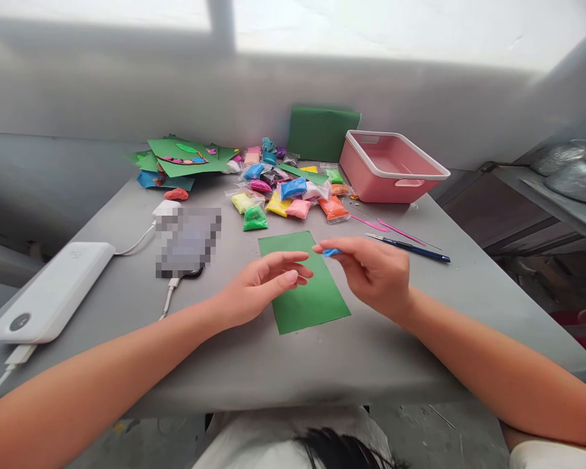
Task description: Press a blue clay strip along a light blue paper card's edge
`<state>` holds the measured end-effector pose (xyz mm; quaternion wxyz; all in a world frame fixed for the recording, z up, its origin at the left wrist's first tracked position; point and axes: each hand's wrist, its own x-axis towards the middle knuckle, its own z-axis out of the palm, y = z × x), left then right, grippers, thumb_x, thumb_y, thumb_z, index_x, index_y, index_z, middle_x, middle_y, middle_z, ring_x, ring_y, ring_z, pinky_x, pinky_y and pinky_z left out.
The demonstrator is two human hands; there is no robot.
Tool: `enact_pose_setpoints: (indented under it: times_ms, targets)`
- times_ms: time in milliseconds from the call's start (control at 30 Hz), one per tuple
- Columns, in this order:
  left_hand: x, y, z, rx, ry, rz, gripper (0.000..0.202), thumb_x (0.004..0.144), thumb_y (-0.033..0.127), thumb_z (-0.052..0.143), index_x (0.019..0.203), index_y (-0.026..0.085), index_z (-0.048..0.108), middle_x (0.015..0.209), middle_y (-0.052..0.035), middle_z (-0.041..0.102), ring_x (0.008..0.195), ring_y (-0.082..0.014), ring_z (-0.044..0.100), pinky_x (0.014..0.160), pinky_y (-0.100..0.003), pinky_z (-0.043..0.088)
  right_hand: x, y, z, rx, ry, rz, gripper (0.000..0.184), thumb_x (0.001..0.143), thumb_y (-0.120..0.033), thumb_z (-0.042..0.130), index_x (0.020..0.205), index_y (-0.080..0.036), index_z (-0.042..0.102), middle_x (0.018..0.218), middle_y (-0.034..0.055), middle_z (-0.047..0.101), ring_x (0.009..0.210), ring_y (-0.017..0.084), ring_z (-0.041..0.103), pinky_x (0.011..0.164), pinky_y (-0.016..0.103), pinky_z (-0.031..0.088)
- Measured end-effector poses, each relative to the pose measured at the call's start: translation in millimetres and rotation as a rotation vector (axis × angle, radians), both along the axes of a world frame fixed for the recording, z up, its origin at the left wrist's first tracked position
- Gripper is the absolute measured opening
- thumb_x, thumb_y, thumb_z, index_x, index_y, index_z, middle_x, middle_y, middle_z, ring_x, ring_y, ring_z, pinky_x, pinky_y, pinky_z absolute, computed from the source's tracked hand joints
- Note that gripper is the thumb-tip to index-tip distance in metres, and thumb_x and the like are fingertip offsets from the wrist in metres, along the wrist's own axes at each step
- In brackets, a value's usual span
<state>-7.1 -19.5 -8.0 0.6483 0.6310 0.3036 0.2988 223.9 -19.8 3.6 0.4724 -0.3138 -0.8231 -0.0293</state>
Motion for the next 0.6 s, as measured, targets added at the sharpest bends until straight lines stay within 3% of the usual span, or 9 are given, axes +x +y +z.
enact_pose_setpoints:
  times_ms: [67,133,200,300,367,500,600]
  targets:
    - [-4,6,-1.4,0.285,0.185,0.119,0.041,0.095,0.045,0.058,0.128,0.022,0.063,0.124,-0.0127,0.069,0.119,-0.0275,0.062,0.104,-0.044,0.047,11,12,2.1,-0.072,0.027,-0.097,0.024,0.099,-0.019,0.052,0.110,-0.027,0.072,0.091,0.0026,0.080,0.077,0.017,0.076,0.071,0.028,0.062]
    - [-9,13,-3.6,0.560,0.376,0.173,0.042,0.094,0.043,0.056,0.129,0.020,0.062,0.134,-0.0146,0.064,0.129,-0.0304,0.055,0.111,-0.048,0.041,23,29,1.4,-0.135,0.010,-0.142,0.024,0.098,-0.024,0.052,0.113,-0.025,0.071,0.103,0.0061,0.079,0.091,0.022,0.075,0.083,0.035,0.062]
    - [-13,20,-6.3,0.691,0.555,0.173,0.055,0.092,0.048,0.057,0.137,0.017,0.056,0.150,-0.0178,0.052,0.144,-0.0343,0.039,0.119,-0.053,0.030,35,46,-3.5,-0.188,-0.045,-0.148,0.027,0.094,-0.030,0.058,0.117,-0.022,0.070,0.116,0.0094,0.075,0.108,0.027,0.070,0.095,0.043,0.057]
    - [-15,25,-9.4,0.669,0.810,0.135,0.083,0.087,0.061,0.059,0.148,0.008,0.044,0.163,-0.0236,0.027,0.155,-0.0389,0.014,0.123,-0.058,0.016,47,67,-16.5,-0.269,-0.107,-0.178,0.019,0.088,-0.035,0.066,0.099,-0.023,0.076,0.103,0.0080,0.076,0.101,0.027,0.069,0.093,0.044,0.055]
    - [-15,27,-9.8,0.643,0.912,0.099,0.092,0.085,0.066,0.058,0.150,0.004,0.040,0.165,-0.0261,0.019,0.155,-0.0404,0.011,0.123,-0.059,0.013,52,75,-24.0,-0.315,-0.117,-0.227,0.016,0.089,-0.031,0.064,0.091,-0.023,0.077,0.095,0.0070,0.074,0.092,0.024,0.069,0.086,0.041,0.056]
    - [-16,30,-6.7,0.675,0.908,0.100,0.091,0.082,0.067,0.062,0.148,0.006,0.044,0.160,-0.0266,0.033,0.150,-0.0414,0.026,0.122,-0.056,0.020,57,79,-25.4,-0.456,-0.156,-0.361,0.027,0.087,-0.019,0.060,0.109,-0.023,0.075,0.087,0.0044,0.072,0.082,0.021,0.067,0.077,0.035,0.053]
    - [-16,31,-4.3,0.675,0.809,0.166,0.082,0.079,0.059,0.070,0.145,0.014,0.049,0.148,-0.0211,0.052,0.140,-0.0408,0.042,0.115,-0.053,0.034,61,77,-21.2,-0.573,-0.215,-0.448,0.021,0.083,-0.027,0.069,0.103,-0.022,0.073,0.075,0.0010,0.070,0.069,0.019,0.063,0.065,0.031,0.047]
